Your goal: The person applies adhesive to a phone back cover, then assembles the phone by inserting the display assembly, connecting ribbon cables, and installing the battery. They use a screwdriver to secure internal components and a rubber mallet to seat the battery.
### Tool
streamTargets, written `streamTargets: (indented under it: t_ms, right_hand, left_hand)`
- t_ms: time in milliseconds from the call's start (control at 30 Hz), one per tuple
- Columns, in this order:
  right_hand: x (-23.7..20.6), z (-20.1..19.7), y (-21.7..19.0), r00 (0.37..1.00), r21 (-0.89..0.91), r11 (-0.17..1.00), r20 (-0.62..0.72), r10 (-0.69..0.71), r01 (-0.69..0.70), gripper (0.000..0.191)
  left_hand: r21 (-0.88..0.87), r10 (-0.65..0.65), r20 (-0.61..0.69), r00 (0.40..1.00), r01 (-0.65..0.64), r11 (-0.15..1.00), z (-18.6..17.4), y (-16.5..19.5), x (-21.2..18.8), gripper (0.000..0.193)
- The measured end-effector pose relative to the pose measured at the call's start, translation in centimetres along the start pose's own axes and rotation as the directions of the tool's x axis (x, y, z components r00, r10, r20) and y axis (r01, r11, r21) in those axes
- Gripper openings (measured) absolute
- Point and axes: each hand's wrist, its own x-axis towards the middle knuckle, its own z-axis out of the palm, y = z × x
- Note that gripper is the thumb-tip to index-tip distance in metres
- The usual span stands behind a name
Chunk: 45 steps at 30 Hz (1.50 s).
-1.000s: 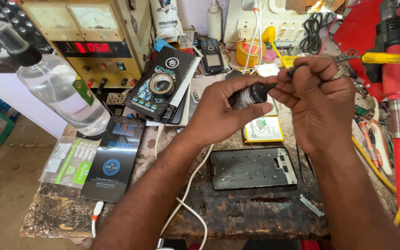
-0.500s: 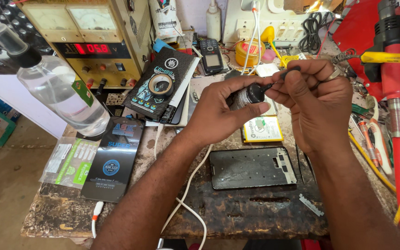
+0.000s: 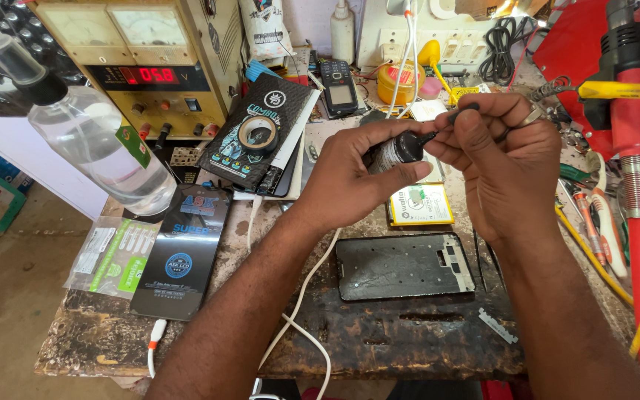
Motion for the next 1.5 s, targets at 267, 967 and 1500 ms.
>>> streamTargets:
  t_ms: [267,967,1500]
  right_hand:
    - [0.4,0.2,0.4,1.0,0.005,1.0,-0.021,0.022,-0.022,0.014]
    - [1.0,1.4,-1.6,0.986,-1.0,0.024,0.002,0.166,-0.002,0.038]
    - [-0.7,0.5,-2.4,0.964,-0.851,0.458,0.261,-0.058,0.258,0.034]
  left_hand:
    - [0.0,0.04,-0.009,0.999,-0.04,0.999,-0.2,-0.3,0.1,0.042]
    - [0.548,0.181,-0.002,0.984,-0.15,0.823,-1.6,1.3,0.4,0.043]
    - [0.616,0.261,0.25,0.932,-0.361,0.7,-1.8,3.9,1.5,0.044]
